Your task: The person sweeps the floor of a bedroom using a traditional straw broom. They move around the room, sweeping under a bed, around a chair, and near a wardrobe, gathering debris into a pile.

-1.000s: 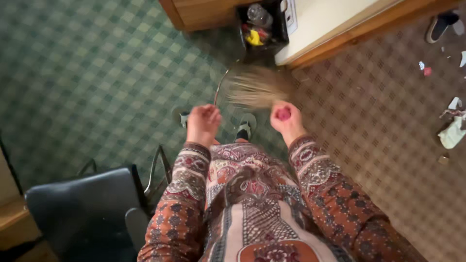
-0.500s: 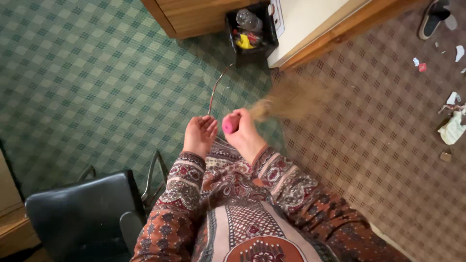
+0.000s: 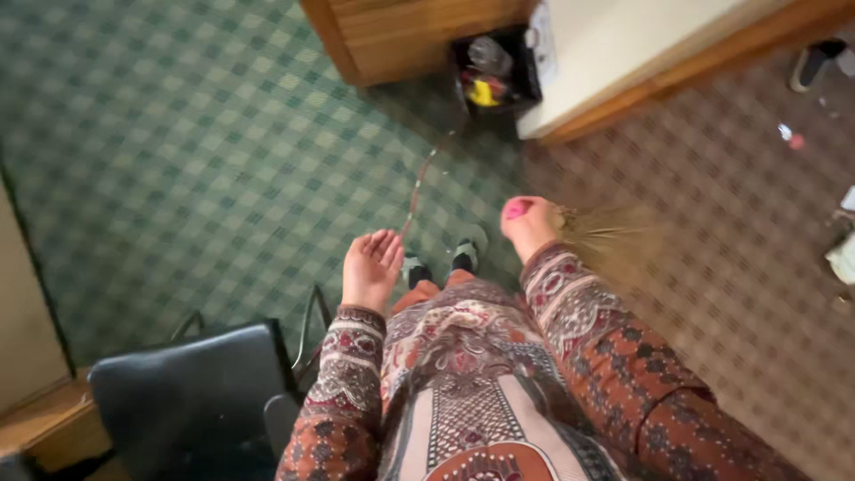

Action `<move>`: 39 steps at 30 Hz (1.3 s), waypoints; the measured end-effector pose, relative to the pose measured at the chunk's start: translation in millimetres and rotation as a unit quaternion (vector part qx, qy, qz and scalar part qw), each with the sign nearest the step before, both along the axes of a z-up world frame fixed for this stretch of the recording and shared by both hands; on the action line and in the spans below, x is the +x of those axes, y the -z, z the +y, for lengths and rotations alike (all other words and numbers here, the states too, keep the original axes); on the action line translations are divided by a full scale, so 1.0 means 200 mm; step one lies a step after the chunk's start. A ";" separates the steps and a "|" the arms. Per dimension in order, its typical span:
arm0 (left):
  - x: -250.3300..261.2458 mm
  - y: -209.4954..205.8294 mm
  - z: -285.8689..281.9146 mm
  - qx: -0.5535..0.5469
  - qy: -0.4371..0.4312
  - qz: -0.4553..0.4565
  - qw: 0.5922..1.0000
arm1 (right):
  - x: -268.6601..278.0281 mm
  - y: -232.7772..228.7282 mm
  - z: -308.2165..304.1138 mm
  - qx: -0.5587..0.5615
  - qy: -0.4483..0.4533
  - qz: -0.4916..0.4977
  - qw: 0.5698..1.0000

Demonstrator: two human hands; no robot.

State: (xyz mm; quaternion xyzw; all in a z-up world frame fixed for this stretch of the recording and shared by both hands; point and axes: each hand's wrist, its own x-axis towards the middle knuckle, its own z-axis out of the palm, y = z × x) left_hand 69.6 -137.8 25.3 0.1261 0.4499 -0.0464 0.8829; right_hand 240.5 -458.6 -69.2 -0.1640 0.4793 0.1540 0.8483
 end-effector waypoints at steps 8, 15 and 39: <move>-0.22 0.06 0.15 -0.012 -0.063 0.019 0.998 | -0.39 -0.63 0.89 0.040 -0.130 0.066 0.988; -0.13 -0.13 0.07 -0.003 -0.020 -0.019 1.000 | -0.40 -0.78 1.12 0.255 -0.205 0.048 0.944; -0.51 0.16 0.05 0.023 -0.192 0.019 0.981 | -0.85 -1.02 0.93 -0.009 -0.517 -0.356 0.779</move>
